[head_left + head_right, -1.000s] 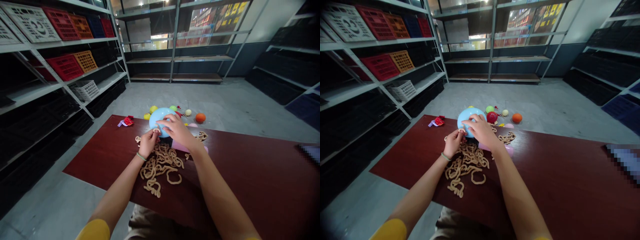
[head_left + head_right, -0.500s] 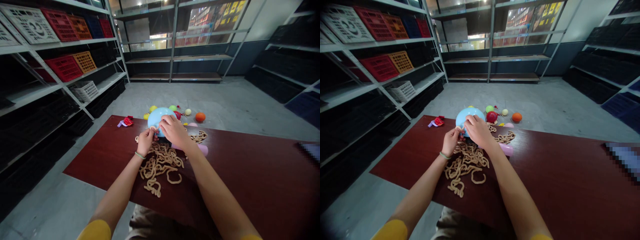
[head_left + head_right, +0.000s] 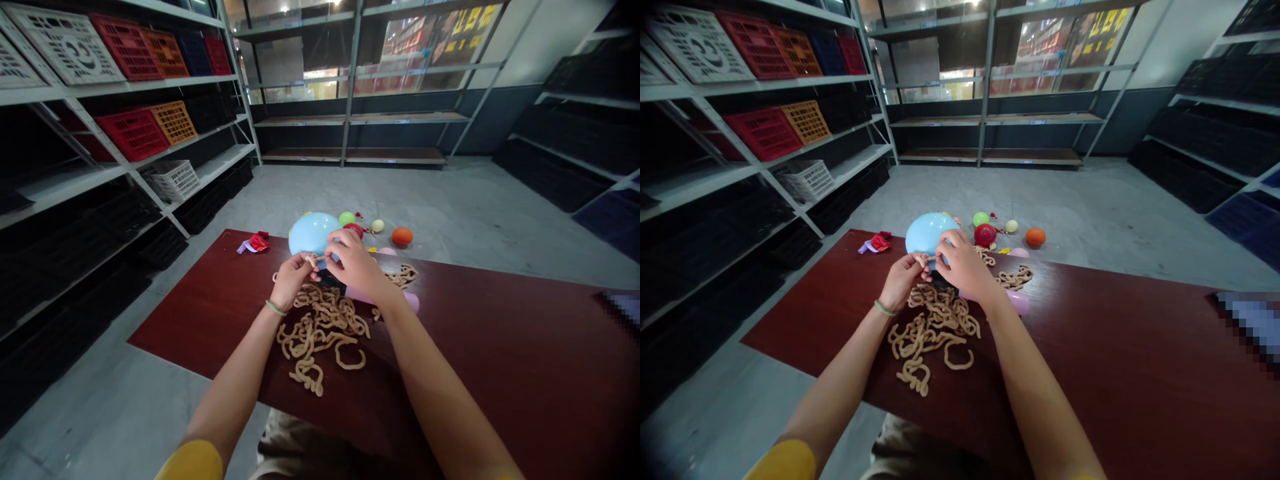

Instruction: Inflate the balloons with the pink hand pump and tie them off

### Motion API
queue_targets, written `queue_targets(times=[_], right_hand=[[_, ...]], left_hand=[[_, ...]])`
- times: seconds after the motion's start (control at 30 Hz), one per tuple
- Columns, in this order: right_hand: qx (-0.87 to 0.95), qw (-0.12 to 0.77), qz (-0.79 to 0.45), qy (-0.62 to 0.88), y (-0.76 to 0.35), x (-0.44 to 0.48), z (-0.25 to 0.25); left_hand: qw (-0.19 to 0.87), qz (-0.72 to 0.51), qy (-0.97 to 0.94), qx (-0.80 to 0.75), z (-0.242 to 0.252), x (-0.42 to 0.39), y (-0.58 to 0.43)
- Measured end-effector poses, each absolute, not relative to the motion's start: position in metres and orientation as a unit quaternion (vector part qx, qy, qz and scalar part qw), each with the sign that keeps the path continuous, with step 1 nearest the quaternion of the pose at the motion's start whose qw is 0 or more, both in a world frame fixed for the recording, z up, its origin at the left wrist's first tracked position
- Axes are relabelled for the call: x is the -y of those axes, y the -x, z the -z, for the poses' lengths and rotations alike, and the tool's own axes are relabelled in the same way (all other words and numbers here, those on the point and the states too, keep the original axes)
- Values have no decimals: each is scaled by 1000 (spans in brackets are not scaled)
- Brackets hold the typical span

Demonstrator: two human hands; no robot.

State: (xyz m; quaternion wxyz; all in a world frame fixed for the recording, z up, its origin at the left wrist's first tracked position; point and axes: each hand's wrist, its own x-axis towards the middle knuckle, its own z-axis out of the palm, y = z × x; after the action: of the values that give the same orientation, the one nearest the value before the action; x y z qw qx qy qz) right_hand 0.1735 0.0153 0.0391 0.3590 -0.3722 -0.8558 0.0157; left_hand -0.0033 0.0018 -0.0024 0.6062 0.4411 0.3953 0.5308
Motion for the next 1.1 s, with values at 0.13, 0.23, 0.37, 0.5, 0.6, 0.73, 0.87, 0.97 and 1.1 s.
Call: queue_targets(times=[0.13,0.23,0.37,0.5,0.6,0.73,0.87,0.97,1.1], right_hand=[[841,386,-54,374,-173,-17,-39],[840,388,-48,376,-172,-18,-37],[846,380,-41,373,-171,-19,-32],[851,367,-39,373,-172,-18,-31],[851,359,-41,381,-170,-15,-31],[848,366,-49,380,-163,-11,-31],[849,376,-54,368,-157,-10,-31],[843,393,-63,361,-159,-10,-34],[838,398,-85,362,-162,-11,-38]], left_hand=[[562,-529,-478,-419,6,-3,4],[537,-524,-511,-418,6,-1,5],[516,-517,-549,-407,8,0,6],[493,-517,-567,-409,8,3,5],[484,-519,-573,-411,9,4,5],[439,-555,-567,-422,10,4,5],[404,-593,-545,-434,13,4,6],[395,-612,-540,-421,15,3,6],[379,-609,-555,-421,15,2,7]])
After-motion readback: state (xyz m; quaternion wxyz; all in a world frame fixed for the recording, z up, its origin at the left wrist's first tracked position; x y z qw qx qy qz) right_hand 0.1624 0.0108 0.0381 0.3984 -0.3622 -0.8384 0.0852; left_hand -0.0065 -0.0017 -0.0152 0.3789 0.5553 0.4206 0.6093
